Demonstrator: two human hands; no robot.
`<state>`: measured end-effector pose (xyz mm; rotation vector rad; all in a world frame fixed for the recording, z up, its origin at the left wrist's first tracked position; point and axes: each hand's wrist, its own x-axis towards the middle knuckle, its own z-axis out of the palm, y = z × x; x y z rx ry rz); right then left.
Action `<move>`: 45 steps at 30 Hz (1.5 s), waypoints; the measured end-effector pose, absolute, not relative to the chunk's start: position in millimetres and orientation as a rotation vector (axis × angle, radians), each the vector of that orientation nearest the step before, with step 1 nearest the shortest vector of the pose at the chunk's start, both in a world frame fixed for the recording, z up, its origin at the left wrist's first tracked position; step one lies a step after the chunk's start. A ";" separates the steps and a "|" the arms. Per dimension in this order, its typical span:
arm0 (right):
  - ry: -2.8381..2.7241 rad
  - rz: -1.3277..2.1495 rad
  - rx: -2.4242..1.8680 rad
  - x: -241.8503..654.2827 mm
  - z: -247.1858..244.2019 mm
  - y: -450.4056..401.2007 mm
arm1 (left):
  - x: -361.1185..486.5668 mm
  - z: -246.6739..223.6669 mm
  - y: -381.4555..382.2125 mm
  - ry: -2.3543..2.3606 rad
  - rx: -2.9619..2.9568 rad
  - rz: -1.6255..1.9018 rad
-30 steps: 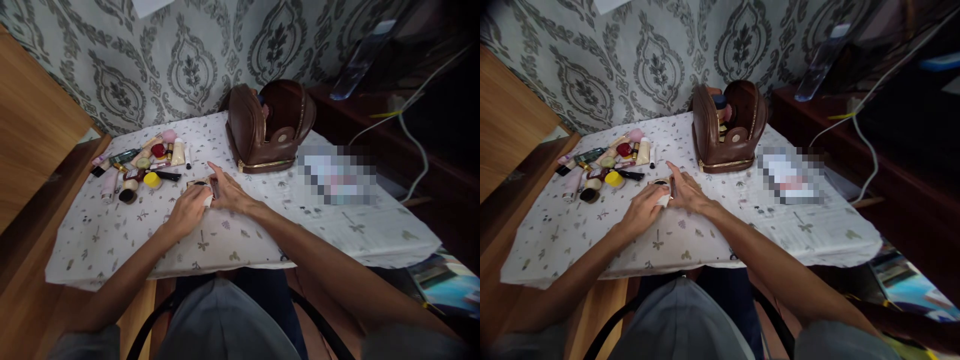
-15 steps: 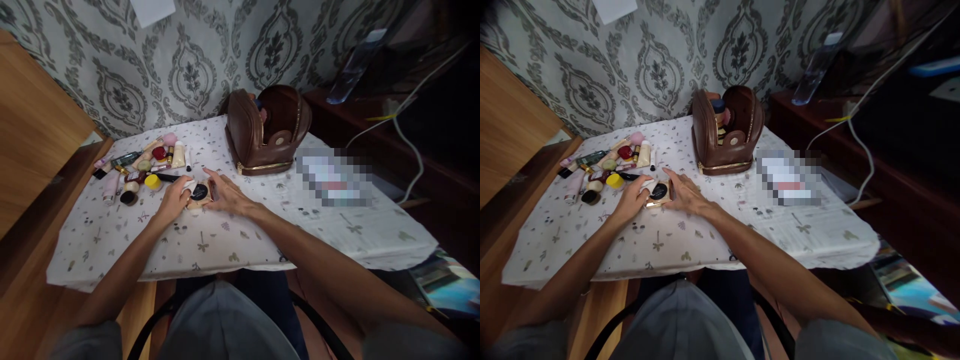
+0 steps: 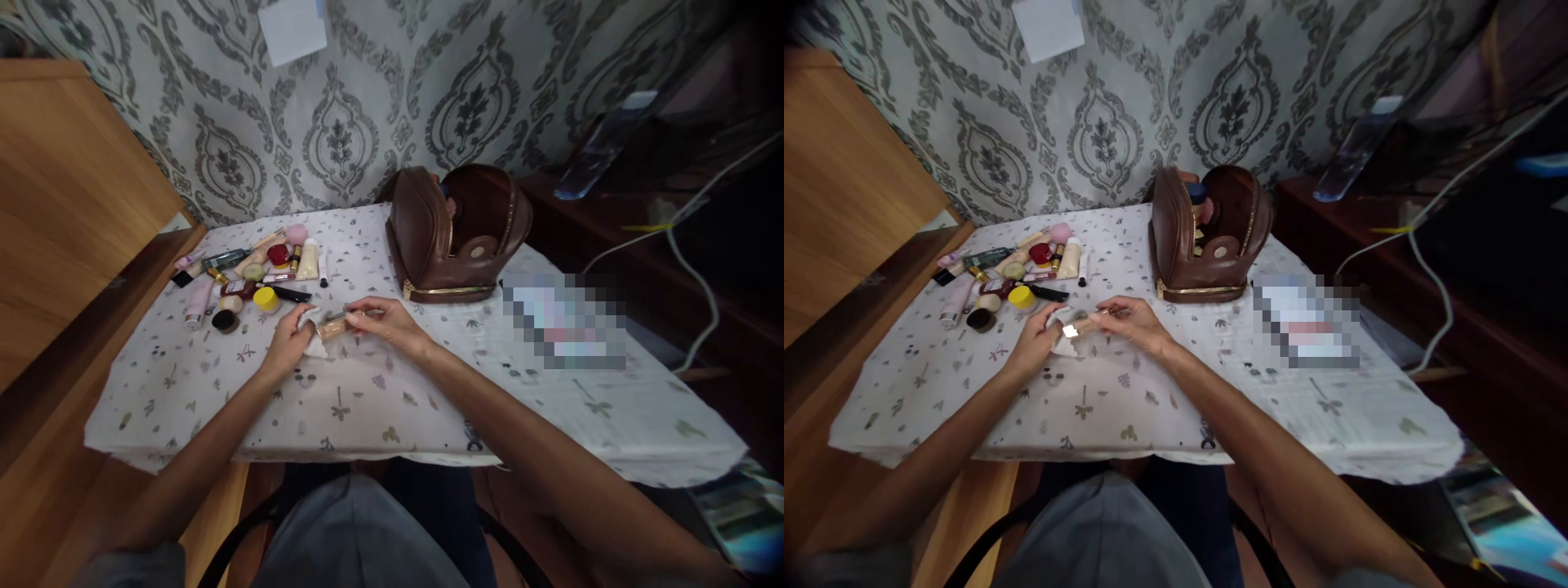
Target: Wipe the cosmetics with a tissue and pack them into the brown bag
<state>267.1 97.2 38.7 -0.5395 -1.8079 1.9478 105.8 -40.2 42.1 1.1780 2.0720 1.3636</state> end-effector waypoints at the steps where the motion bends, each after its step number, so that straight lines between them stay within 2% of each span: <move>1: -1.757 2.010 -0.552 268.2 40.4 96.9 | 108.6 41.1 -39.9 2.066 1.162 1.388; 7: -1.688 2.201 -0.490 268.9 35.9 96.2 | 111.2 30.9 -30.7 1.828 0.809 1.720; 14: -1.760 1.890 -0.432 262.6 24.6 98.0 | 119.4 40.2 -29.3 1.672 0.642 1.802; 19: -1.872 1.539 -0.413 263.8 21.8 99.1 | 123.3 43.4 -31.4 1.614 0.661 1.882; 23: -1.969 1.320 -0.358 264.2 21.0 99.6 | 119.6 40.4 -34.8 1.622 0.697 1.860; 31: -2.063 1.104 -0.400 268.0 32.0 95.3 | 117.9 45.1 -40.1 1.892 0.895 1.700; 37: -2.028 1.030 -0.389 267.9 31.0 90.1 | 117.1 47.0 -44.6 2.147 1.277 1.521; 45: -2.018 1.010 -0.355 264.6 27.2 84.1 | 126.3 58.1 -48.0 2.159 1.498 1.482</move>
